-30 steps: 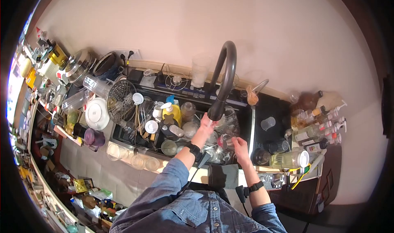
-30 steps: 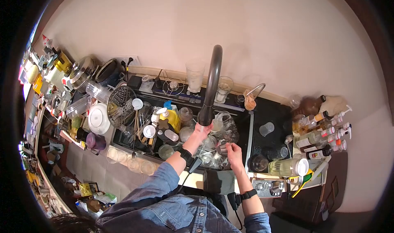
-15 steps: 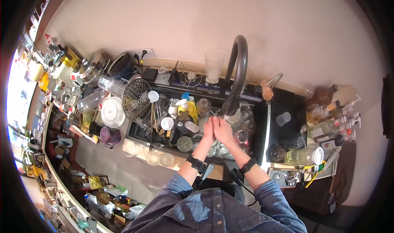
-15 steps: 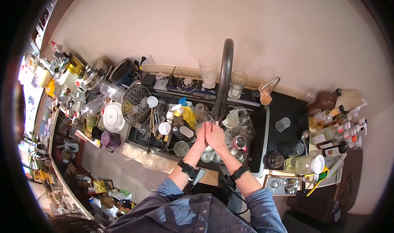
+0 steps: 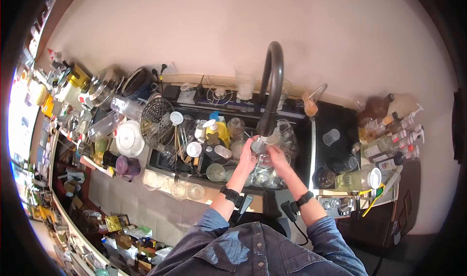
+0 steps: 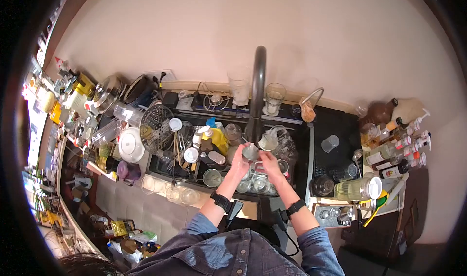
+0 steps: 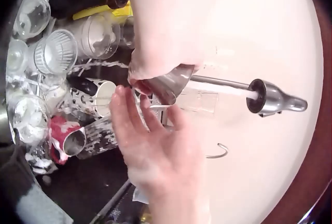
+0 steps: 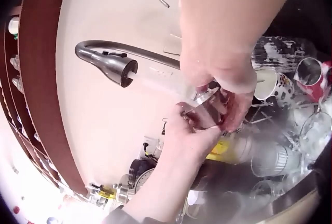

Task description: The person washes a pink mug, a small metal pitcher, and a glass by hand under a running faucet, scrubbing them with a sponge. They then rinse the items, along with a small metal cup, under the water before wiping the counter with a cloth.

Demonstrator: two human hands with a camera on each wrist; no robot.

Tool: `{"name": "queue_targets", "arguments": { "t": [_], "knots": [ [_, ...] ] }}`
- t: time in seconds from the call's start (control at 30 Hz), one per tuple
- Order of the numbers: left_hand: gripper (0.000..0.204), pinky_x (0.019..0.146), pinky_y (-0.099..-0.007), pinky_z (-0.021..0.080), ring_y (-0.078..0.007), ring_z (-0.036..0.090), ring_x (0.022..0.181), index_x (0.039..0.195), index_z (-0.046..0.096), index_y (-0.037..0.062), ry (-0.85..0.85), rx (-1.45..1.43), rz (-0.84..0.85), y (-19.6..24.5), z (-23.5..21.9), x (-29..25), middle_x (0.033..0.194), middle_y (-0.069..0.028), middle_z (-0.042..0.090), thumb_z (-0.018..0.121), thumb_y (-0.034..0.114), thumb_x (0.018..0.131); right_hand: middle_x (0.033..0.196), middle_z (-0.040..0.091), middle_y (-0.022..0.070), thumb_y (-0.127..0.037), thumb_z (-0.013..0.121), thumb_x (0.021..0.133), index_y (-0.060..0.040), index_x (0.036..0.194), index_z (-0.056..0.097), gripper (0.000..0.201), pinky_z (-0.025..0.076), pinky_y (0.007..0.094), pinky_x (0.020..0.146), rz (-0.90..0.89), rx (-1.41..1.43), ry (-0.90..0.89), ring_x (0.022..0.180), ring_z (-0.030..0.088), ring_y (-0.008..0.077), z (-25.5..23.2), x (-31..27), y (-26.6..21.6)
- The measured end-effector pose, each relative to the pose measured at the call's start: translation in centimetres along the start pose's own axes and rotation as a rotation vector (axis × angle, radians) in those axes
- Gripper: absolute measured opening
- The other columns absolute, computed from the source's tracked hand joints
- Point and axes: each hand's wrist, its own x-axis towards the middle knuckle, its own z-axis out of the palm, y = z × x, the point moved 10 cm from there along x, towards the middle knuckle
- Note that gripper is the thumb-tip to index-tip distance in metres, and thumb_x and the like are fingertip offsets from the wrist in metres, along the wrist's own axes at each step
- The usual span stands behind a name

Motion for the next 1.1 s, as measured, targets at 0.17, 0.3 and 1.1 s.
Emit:
{"name": "queue_targets", "arguments": {
  "t": [0.17,0.3,1.1],
  "knots": [
    [0.024,0.076,-0.0271,0.044,-0.0148,0.056,0.086,0.103,0.060,-0.0003,0.069,0.825,0.555,3.8,0.7,-0.6,0.092,-0.0077,0.063,0.044,0.008,0.088,0.092,0.062,0.0134,-0.007,0.052,0.084,0.0004,0.120,0.045,0.037,0.053,0.0299,0.065,-0.160,-0.118,0.011,0.072,0.065,0.0198,0.1,2.5,1.8],
    [0.021,0.068,-0.0278,0.047,-0.0120,0.058,0.076,0.101,0.061,-0.0009,0.089,1.034,0.435,2.7,-3.0,1.9,0.085,-0.0051,0.063,0.050,0.002,0.083,0.081,0.065,0.0154,-0.021,0.059,0.075,-0.0029,0.105,0.058,0.035,0.050,0.0349,0.066,-0.442,-0.537,0.333,0.072,0.064,0.0259,0.0,-1.8,-4.4],
    [0.036,0.091,-0.0389,0.043,-0.0245,0.054,0.102,0.109,0.050,0.0038,0.218,0.109,-0.104,-2.3,-2.8,0.6,0.108,-0.0104,0.056,0.029,0.030,0.095,0.084,0.053,0.0148,-0.019,0.066,0.070,-0.0046,0.089,0.056,0.026,0.044,0.0400,0.072,-0.686,-0.446,0.401,0.082,0.054,0.0321,2.6,-1.9,-4.9]
  ]
}}
